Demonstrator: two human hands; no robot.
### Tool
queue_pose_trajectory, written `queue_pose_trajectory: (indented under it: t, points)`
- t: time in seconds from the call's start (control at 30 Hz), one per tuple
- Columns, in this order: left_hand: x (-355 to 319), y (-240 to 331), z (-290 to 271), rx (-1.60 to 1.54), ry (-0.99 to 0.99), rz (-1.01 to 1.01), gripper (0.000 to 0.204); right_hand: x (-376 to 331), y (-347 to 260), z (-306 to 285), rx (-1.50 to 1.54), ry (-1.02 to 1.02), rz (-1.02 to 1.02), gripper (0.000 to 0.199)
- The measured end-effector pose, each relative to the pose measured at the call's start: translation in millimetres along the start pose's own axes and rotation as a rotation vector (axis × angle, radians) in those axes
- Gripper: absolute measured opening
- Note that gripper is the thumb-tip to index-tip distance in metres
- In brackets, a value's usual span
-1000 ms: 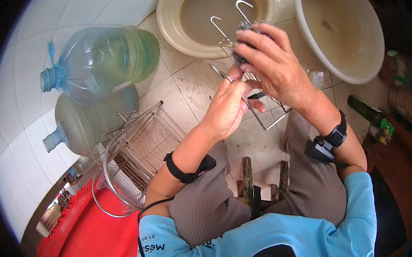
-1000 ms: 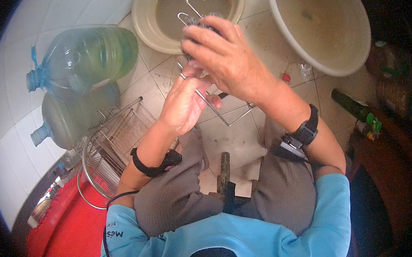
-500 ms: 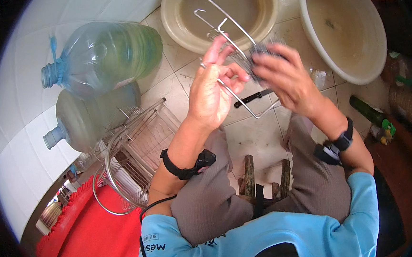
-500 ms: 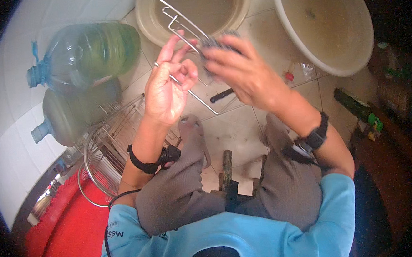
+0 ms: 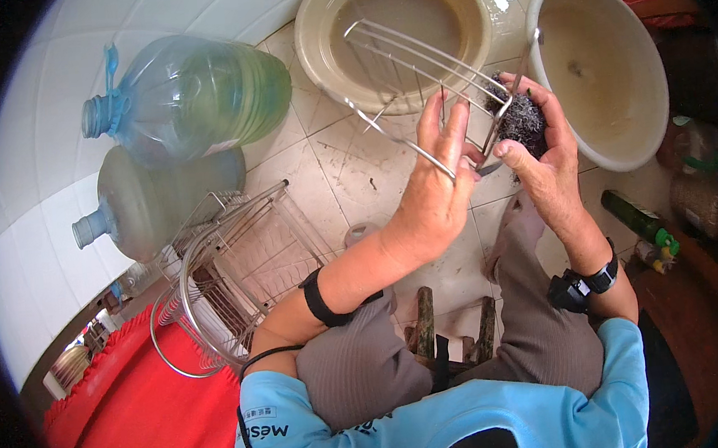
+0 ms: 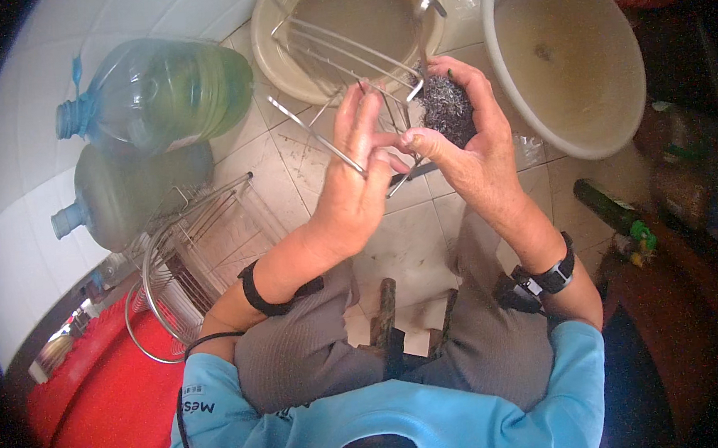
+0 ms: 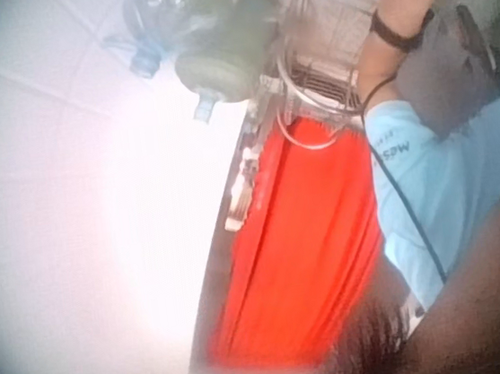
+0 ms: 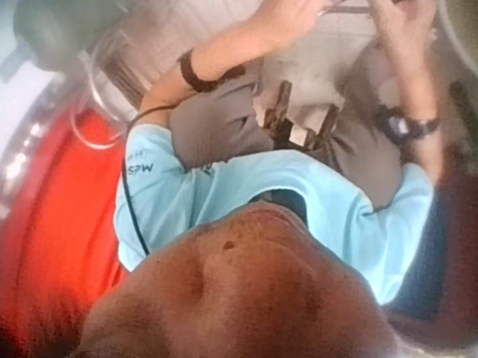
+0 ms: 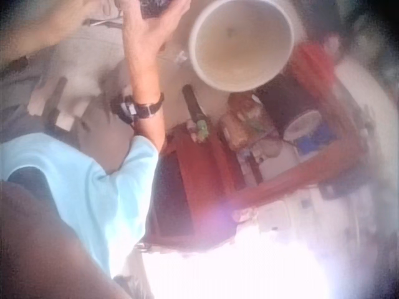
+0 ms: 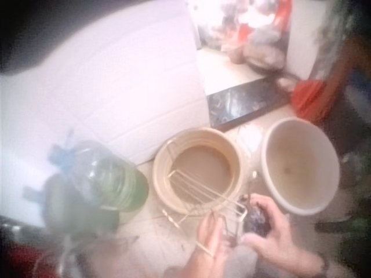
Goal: The person washes a plastic lid and a metal bowl in a basin of water, then scrubs a knife and a metal dish rack with a steel wool pad. The person rinses the items and places them in a drying rack.
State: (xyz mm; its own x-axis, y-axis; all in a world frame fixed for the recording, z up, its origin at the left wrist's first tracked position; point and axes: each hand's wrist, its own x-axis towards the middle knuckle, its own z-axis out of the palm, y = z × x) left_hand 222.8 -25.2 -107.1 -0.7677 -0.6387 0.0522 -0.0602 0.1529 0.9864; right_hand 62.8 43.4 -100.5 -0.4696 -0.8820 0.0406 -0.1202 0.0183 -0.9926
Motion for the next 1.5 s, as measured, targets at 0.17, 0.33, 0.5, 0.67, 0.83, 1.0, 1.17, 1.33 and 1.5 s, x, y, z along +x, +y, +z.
queue_pose_trajectory:
  t: [0.17,0.33,0.5,0.67,0.83,1.0,1.17,1.33,1.5]
  points:
    - [-9,-9,15,0.298,-0.051,0.055,0.074,5,-2,6,0.134,0.138,0.168,0.035]
    - [-6,-1,14,0.370,-0.140,0.053,0.076,12,4,6,0.132,0.211,0.067,0.015]
    - [-1,34,-12,0.490,-0.360,-0.012,0.062,22,14,-14,0.142,0.162,-0.012,0.012]
    - [15,56,-94,0.259,-0.006,-0.376,0.043,32,16,-44,0.092,0.004,-0.096,0.010]
    - [58,-8,-107,0.127,0.352,-0.035,0.044,47,11,-61,0.075,-0.184,-0.247,0.012]
    - [49,-21,-107,-0.136,-0.155,-0.176,0.046,55,22,-52,0.141,-0.255,-0.268,0.010]
    - [38,-4,-85,-0.107,-0.004,-0.261,0.067,59,28,-41,-0.028,-0.050,-0.041,0.028]
    - [30,7,-68,-0.025,0.168,-0.328,0.067,48,2,-32,-0.191,0.163,-0.327,0.036]
    - [29,11,-60,-0.062,0.255,-0.277,0.068,51,8,8,-0.503,-0.099,-0.514,0.042]
